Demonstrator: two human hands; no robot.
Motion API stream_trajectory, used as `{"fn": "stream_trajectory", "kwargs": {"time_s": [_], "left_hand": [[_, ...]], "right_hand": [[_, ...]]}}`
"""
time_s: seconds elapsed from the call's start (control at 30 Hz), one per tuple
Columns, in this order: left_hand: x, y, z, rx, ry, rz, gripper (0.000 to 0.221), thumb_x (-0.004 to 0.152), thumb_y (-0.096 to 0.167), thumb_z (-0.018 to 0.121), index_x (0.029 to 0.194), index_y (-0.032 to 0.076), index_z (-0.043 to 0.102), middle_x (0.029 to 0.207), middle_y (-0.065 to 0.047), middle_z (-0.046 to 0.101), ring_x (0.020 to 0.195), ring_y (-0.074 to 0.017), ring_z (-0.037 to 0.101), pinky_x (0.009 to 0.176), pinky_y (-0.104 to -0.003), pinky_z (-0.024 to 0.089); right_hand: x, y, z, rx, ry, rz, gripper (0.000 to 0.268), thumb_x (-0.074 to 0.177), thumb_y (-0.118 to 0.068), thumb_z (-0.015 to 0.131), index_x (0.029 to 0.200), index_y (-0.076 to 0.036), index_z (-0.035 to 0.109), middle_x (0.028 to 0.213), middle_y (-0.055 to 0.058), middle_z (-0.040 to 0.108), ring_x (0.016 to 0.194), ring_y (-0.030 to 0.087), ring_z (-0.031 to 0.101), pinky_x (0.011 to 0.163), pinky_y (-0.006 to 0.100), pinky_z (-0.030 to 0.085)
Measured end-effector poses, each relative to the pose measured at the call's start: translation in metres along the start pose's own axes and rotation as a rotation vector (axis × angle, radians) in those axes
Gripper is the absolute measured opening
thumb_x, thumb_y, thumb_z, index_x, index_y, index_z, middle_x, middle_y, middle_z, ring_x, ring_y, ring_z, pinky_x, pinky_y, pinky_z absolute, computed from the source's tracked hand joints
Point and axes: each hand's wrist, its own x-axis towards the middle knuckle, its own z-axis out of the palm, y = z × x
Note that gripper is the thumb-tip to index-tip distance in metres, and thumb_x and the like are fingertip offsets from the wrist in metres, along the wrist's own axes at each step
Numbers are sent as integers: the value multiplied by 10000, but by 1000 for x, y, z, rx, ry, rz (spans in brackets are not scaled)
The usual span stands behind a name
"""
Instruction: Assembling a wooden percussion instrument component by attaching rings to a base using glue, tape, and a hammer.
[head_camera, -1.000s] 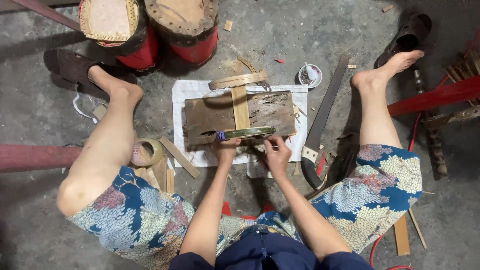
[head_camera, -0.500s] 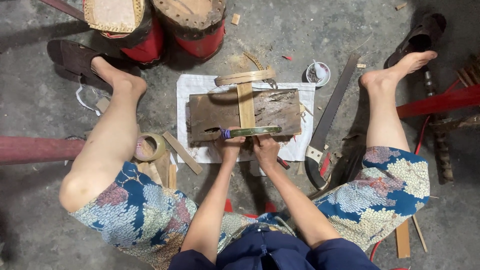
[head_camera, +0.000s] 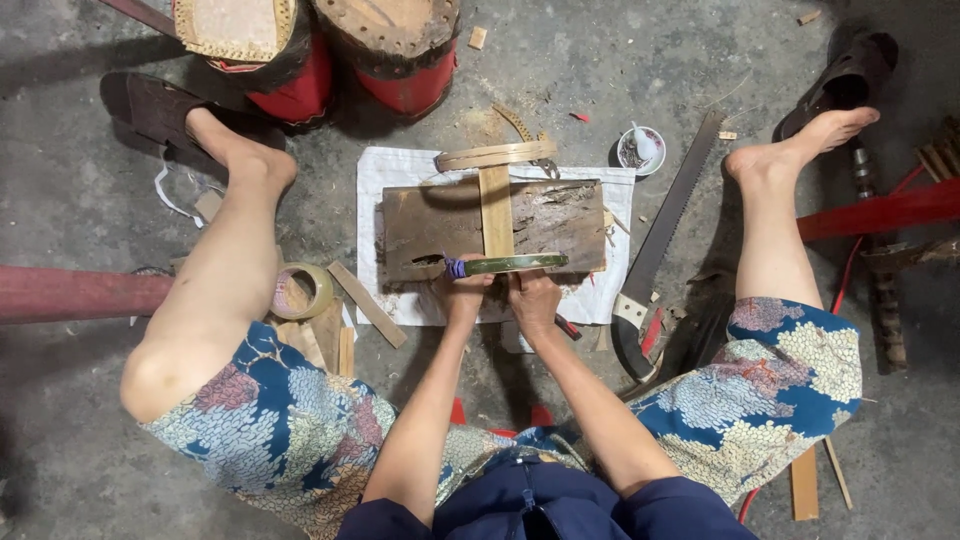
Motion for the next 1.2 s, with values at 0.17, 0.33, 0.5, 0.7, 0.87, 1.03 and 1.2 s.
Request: {"fn": "stream_trajectory", "kwargs": {"time_s": [0.17, 0.33, 0.5, 0.7, 0.87, 1.03, 1.2], "left_hand": [[-3, 7, 2, -103, -14, -23, 300, 602, -174, 715, 896, -115, 713, 607, -256, 679, 551, -284, 724, 554, -304, 641], [-9, 17, 6, -150, -5, -29, 293, 613, -184, 706, 901, -127, 701, 607, -268, 671, 545, -291, 719, 551, -314, 636], [-13, 24, 13, 288, 91, -32, 174, 704, -70, 747, 842, 32, 777, 624, -188, 717, 564, -237, 735, 586, -294, 626], [-10, 17, 13, 372, 109, -34, 116, 750, -9, 779, 829, 76, 782, 629, -143, 728, 563, -197, 736, 583, -283, 635], [-12, 17, 10, -8, 60, -50, 208, 672, -91, 749, 875, -51, 733, 645, -210, 704, 578, -240, 721, 586, -283, 626], [-18, 39, 13, -173, 86, -124, 239, 635, -128, 696, 871, -99, 714, 589, -216, 663, 499, -255, 693, 485, -271, 624], [-6, 17, 14, -58, 109, -124, 227, 620, -174, 706, 827, -85, 729, 580, -249, 656, 479, -287, 678, 463, -285, 608]], "right_hand": [[1, 3, 3, -3, -2, -11, 98, 848, -241, 776, 805, -200, 698, 654, 19, 658, 614, 292, 704, 524, 401, 575], [-1, -4, -2, -81, -27, -41, 96, 819, -217, 781, 804, -224, 687, 642, 1, 650, 580, 271, 699, 523, 388, 581], [2, -5, -4, -123, -21, -169, 119, 784, -203, 754, 714, -215, 659, 574, 3, 601, 537, 262, 675, 481, 359, 565], [0, -3, -1, -135, -17, -215, 116, 767, -180, 742, 704, -211, 650, 567, 4, 586, 531, 269, 670, 469, 364, 555], [9, -8, -10, -125, -7, -183, 130, 786, -183, 740, 699, -182, 644, 554, 18, 586, 517, 276, 664, 468, 365, 550], [8, -6, -8, -97, 1, -169, 135, 788, -172, 754, 721, -165, 638, 555, 38, 587, 513, 293, 665, 465, 391, 550], [10, -10, -15, -79, -4, -158, 132, 787, -146, 754, 736, -157, 632, 567, 33, 591, 534, 306, 672, 476, 413, 554]]}}
